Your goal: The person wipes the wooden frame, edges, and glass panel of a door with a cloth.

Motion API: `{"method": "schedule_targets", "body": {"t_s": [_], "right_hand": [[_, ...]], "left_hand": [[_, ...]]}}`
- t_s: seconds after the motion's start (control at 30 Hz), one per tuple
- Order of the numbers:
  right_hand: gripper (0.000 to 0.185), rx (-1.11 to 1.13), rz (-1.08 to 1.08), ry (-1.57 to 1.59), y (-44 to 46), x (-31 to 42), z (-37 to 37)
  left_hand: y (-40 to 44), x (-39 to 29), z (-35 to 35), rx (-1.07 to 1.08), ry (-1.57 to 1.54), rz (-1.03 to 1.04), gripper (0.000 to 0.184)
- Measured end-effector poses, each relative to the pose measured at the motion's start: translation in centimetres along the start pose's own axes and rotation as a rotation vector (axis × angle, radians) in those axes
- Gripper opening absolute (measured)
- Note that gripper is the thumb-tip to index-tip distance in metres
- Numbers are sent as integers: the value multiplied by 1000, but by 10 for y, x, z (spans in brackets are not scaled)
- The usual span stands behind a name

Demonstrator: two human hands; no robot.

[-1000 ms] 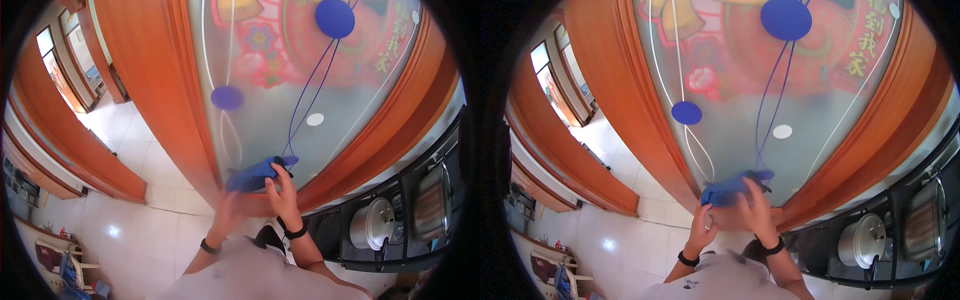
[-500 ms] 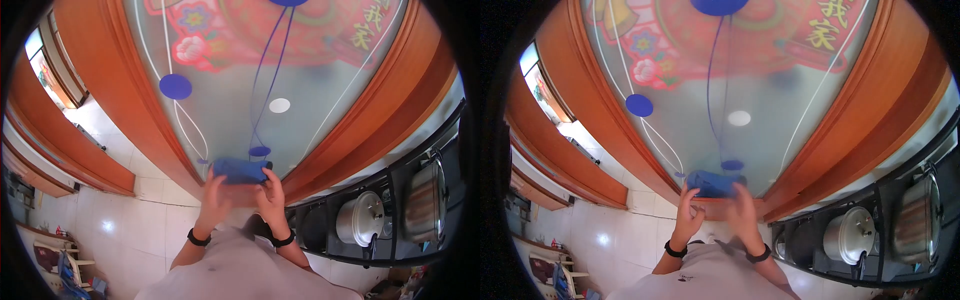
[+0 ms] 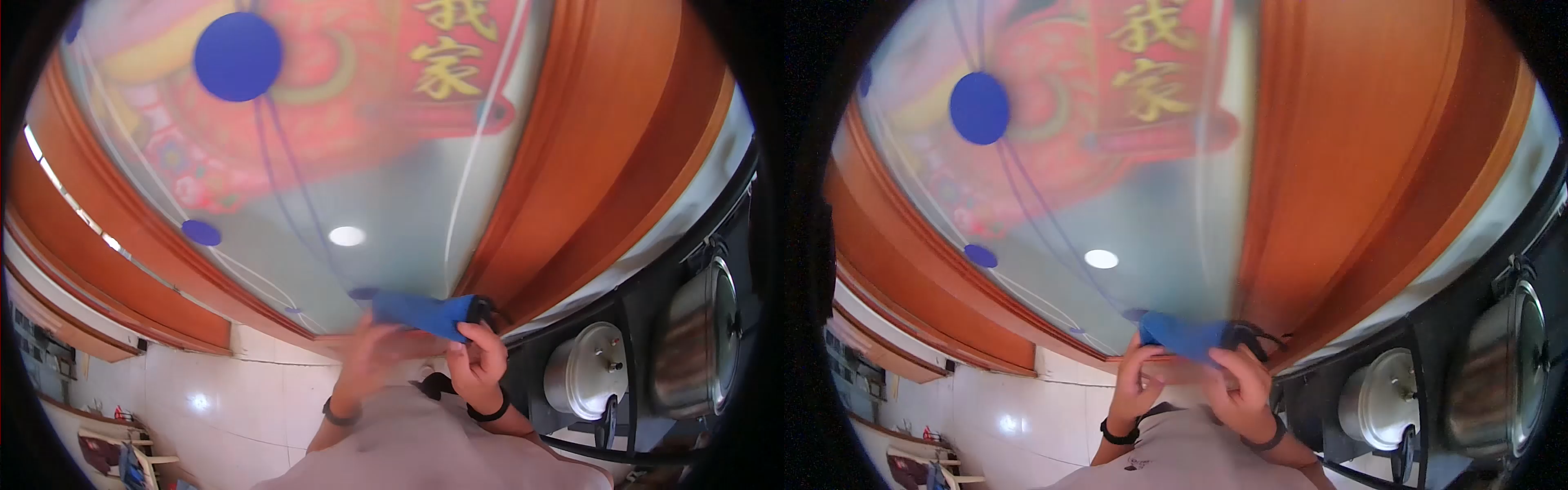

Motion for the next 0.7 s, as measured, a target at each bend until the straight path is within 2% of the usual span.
{"method": "schedule_targets", "body": {"t_s": [0.1, 0.13, 0.2, 0.3, 0.4, 0.5, 0.53, 0.6, 0.63, 0.7], "right_hand": [[29, -63, -150, -95, 4, -3, -25], [29, -48, -143, -97, 9, -8, -33], [30, -195, 0, -112, 4, -29, -54], [31, -302, 222, -13, -5, -46, -69], [29, -166, 76, -212, 4, -45, -64], [29, -163, 178, -95, -14, -70, -54], [29, -137, 144, -55, -13, -73, -44], [30, -34, 2, -201, -8, -66, -19], [30, 16, -77, -274, -5, -62, -6], [31, -30, -44, -157, -16, -91, 4]], "left_hand": [[20, -11, 45, 75, -92, 83, 44], [26, -11, 58, 99, 18, 122, 42], [35, -14, 91, 127, 213, 196, 39], [42, -13, 83, 174, 231, 302, 30], [39, 18, 85, 142, -59, 141, 20], [33, 41, 90, 99, -61, 157, 15], [28, 40, 86, 82, 86, 213, 16], [18, 37, 77, 73, 380, 317, 21], [14, 36, 63, 13, 379, 300, 21], [6, 30, 28, -112, 388, 269, 21]]}}
Point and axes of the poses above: each hand's wrist, its own y-axis towards the middle knuckle, its own z-axis out of the palm, x = y × z, the point moved 4 cm from there along y, towards the middle knuckle, and after that the axes turned 12 degrees about y, right-handed, at the moved point
